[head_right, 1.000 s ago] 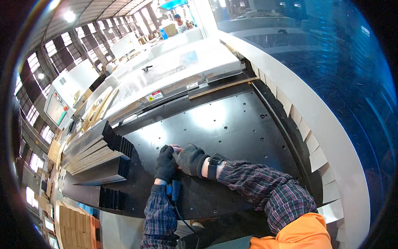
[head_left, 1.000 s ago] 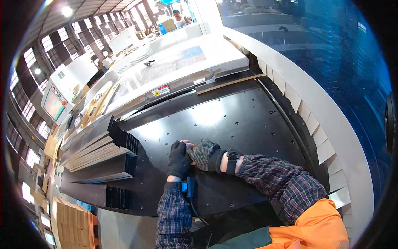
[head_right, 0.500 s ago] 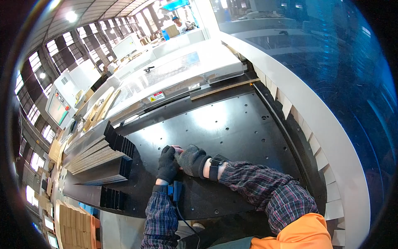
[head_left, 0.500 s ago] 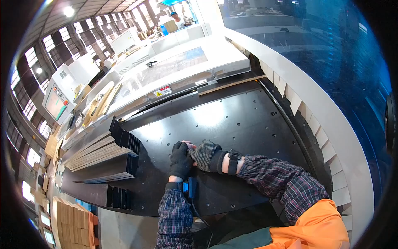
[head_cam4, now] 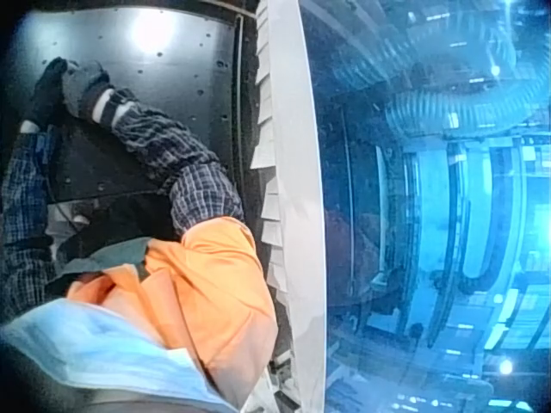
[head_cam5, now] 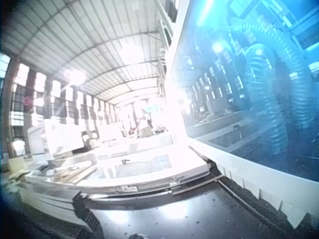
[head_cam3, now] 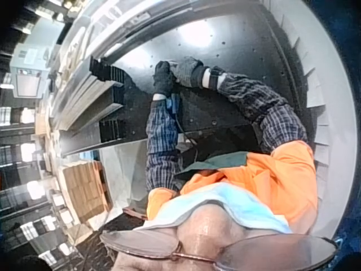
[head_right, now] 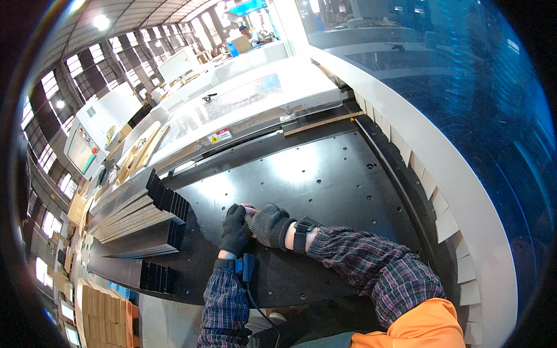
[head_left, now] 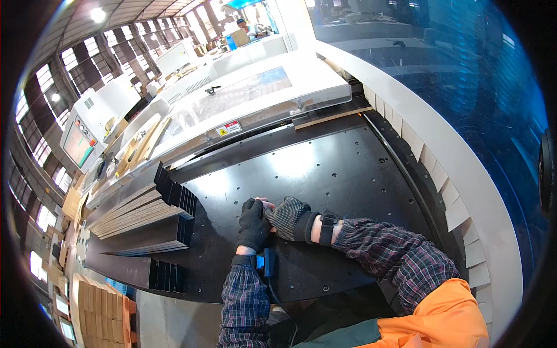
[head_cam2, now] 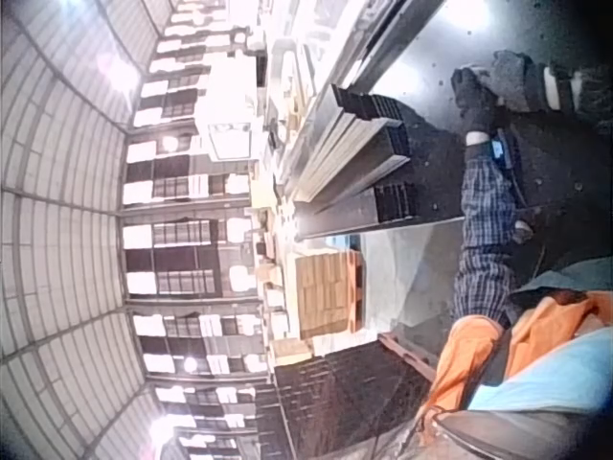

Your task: Inspecting and aligning dark wood strips and using a pneumatic tool on a manufacturing table.

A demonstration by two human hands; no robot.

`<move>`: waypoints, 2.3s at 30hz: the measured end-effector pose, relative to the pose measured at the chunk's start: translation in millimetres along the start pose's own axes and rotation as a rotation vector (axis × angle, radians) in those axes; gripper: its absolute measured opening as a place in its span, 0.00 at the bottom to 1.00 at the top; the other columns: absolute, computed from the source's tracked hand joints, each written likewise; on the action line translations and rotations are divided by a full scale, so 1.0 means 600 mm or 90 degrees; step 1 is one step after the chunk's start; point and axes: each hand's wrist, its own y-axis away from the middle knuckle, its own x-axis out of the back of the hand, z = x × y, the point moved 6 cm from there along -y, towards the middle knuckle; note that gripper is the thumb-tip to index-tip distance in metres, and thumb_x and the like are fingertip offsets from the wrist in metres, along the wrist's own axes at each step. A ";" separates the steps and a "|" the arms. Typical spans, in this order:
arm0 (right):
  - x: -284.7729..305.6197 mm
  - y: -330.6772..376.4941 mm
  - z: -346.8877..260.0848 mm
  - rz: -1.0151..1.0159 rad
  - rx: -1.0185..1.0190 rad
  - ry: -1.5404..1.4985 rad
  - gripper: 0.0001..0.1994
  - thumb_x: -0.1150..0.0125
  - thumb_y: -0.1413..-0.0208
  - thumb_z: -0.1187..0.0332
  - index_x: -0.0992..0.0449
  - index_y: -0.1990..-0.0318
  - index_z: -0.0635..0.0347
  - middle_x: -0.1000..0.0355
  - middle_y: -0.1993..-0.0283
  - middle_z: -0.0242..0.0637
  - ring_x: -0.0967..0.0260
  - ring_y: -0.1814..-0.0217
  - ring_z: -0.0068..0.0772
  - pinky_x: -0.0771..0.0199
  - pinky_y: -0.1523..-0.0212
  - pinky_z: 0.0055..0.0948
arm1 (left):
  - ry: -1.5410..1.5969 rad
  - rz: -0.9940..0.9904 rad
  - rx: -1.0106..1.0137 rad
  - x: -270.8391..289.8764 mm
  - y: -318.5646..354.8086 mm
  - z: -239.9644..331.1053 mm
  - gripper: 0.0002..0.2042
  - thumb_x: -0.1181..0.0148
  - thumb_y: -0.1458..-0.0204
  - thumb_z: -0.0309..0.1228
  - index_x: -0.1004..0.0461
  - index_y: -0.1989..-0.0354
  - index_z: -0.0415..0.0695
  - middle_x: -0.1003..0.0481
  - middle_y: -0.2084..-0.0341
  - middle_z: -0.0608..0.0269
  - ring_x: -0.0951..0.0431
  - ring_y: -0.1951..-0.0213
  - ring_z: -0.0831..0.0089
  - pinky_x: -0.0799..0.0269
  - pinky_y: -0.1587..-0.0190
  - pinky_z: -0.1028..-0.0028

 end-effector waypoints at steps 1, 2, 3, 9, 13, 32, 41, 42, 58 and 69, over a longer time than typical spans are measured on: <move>-0.001 -0.001 0.000 -0.003 0.000 -0.001 0.22 0.43 0.41 0.57 0.30 0.45 0.64 0.21 0.61 0.49 0.21 0.58 0.49 0.29 0.45 0.46 | 0.001 0.002 -0.001 0.000 0.000 -0.002 0.07 0.40 0.50 0.25 0.23 0.63 0.46 0.25 0.55 0.52 0.27 0.49 0.52 0.31 0.47 0.59; -0.002 -0.001 0.000 -0.003 0.000 -0.001 0.22 0.43 0.41 0.57 0.30 0.45 0.64 0.21 0.61 0.49 0.21 0.58 0.49 0.29 0.45 0.46 | 0.000 0.002 -0.001 -0.001 0.000 -0.005 0.07 0.40 0.50 0.25 0.23 0.63 0.46 0.25 0.55 0.52 0.27 0.49 0.52 0.31 0.47 0.59; -0.002 -0.002 0.000 -0.003 0.002 0.003 0.23 0.43 0.41 0.57 0.31 0.45 0.65 0.21 0.61 0.49 0.21 0.59 0.49 0.29 0.45 0.46 | -0.005 0.003 -0.006 -0.002 0.001 -0.009 0.07 0.40 0.50 0.25 0.23 0.62 0.46 0.26 0.55 0.52 0.27 0.49 0.52 0.31 0.47 0.59; -0.006 -0.003 0.004 -0.013 -0.001 -0.002 0.25 0.42 0.41 0.57 0.33 0.43 0.66 0.21 0.60 0.49 0.21 0.59 0.50 0.29 0.46 0.46 | -0.001 -0.005 0.002 -0.006 -0.001 -0.008 0.09 0.39 0.52 0.24 0.23 0.62 0.46 0.26 0.54 0.53 0.28 0.49 0.53 0.30 0.47 0.59; 0.004 0.001 -0.003 -0.021 -0.006 0.014 0.25 0.42 0.41 0.57 0.33 0.43 0.66 0.21 0.59 0.49 0.21 0.58 0.50 0.29 0.45 0.47 | 0.004 0.001 0.006 -0.002 0.001 -0.008 0.09 0.38 0.53 0.25 0.23 0.61 0.46 0.26 0.54 0.53 0.28 0.48 0.53 0.30 0.47 0.60; -0.001 -0.001 0.000 0.001 0.003 0.011 0.24 0.43 0.40 0.57 0.32 0.43 0.66 0.21 0.60 0.47 0.21 0.58 0.48 0.29 0.44 0.46 | -0.003 -0.007 -0.005 -0.001 0.001 -0.006 0.08 0.38 0.51 0.25 0.23 0.62 0.46 0.26 0.54 0.53 0.28 0.47 0.54 0.31 0.46 0.61; 0.001 0.005 0.000 0.001 0.006 0.001 0.23 0.43 0.40 0.57 0.31 0.44 0.64 0.21 0.58 0.48 0.21 0.56 0.48 0.29 0.46 0.46 | 0.011 -0.007 0.009 -0.001 0.002 0.001 0.10 0.37 0.54 0.24 0.23 0.61 0.45 0.26 0.54 0.54 0.28 0.47 0.55 0.31 0.46 0.61; 0.002 0.004 0.000 0.010 0.003 -0.002 0.22 0.43 0.40 0.58 0.30 0.44 0.64 0.21 0.59 0.48 0.21 0.56 0.48 0.29 0.46 0.46 | 0.013 -0.007 0.005 0.002 0.003 0.002 0.10 0.38 0.53 0.25 0.23 0.61 0.46 0.26 0.54 0.53 0.28 0.47 0.54 0.31 0.45 0.60; -0.004 -0.002 -0.009 0.083 -0.009 0.040 0.28 0.39 0.47 0.61 0.32 0.41 0.66 0.22 0.64 0.50 0.24 0.61 0.53 0.29 0.47 0.46 | -0.038 -0.034 0.086 0.004 0.011 -0.028 0.28 0.23 0.71 0.28 0.25 0.55 0.42 0.30 0.52 0.51 0.33 0.45 0.51 0.34 0.42 0.58; 0.011 -0.004 -0.012 -0.031 -0.030 0.120 0.35 0.42 0.43 0.55 0.40 0.35 0.74 0.22 0.58 0.49 0.23 0.55 0.45 0.29 0.44 0.40 | -0.048 -0.025 0.082 -0.003 0.004 -0.019 0.15 0.36 0.56 0.29 0.27 0.58 0.40 0.29 0.56 0.51 0.31 0.48 0.53 0.32 0.45 0.59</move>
